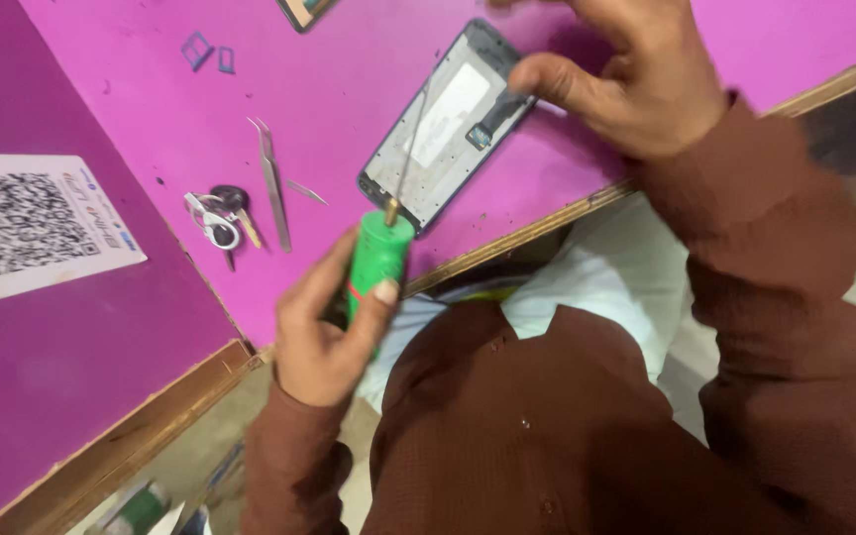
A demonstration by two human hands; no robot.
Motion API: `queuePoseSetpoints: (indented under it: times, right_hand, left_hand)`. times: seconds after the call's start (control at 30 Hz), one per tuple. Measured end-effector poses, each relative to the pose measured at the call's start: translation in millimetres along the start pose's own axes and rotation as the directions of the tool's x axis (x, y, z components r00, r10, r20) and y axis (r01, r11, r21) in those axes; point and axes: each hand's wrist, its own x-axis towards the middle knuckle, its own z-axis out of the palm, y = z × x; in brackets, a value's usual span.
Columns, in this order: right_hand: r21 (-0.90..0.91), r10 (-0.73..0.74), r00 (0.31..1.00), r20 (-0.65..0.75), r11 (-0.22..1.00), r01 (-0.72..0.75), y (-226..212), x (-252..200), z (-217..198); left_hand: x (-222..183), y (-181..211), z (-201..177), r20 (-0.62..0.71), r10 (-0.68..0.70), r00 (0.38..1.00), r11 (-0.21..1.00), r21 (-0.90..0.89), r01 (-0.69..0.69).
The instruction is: The person uses a green electric screwdriver to remove screws from the back of a disassembled smartphone. They systematically unscrew multiple fasteners around the device's frame and battery area, then place the screwdriver down.
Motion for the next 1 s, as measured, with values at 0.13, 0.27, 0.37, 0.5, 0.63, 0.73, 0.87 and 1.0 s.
queuePoseSetpoints:
  times: [0.13,0.27,0.37,0.5,0.63,0.73,0.87,1.0]
  right_hand:
    - [0.523,0.344,0.938,-0.04,0.807,-0.274,-35,-8,29]
    - [0.785,0.445,0.895,-0.019,0.561,-0.263,-49,-11,56]
    - [0.851,0.511,0.859,-0.039,0.467,-0.24,-55,-16,68]
    - [0.882,0.598,0.797,-0.088,0.419,-0.217,-51,-14,83]
    - [0.833,0.55,0.794,-0.258,0.543,-0.106,-42,8,55]
    - [0.705,0.489,0.866,-0.106,0.651,-0.282,-69,3,48]
    - [0.717,0.532,0.842,0.093,0.551,-0.427,-116,-13,75]
    - [0.826,0.54,0.838,0.077,0.436,-0.357,-127,-18,85]
  left_hand:
    - [-10,6,15,-0.006,-0.01,1.0,0.98,-0.198,0.009]
    - [-22,5,22,-0.049,0.078,0.996,0.977,-0.195,-0.086]
    - [-34,5,23,-0.092,0.196,0.976,0.959,-0.19,-0.21]
    - [-51,5,24,0.167,-0.112,0.98,0.84,-0.511,0.183]
    - [-71,-2,21,0.23,-0.064,0.971,0.729,-0.654,0.203]
    - [-80,-12,16,0.214,-0.051,0.975,0.648,-0.736,0.195]
    - [-83,-20,12,0.209,0.005,0.978,0.579,-0.798,0.167]
    - [-89,-19,18,0.218,0.025,0.976,0.552,-0.817,0.168]
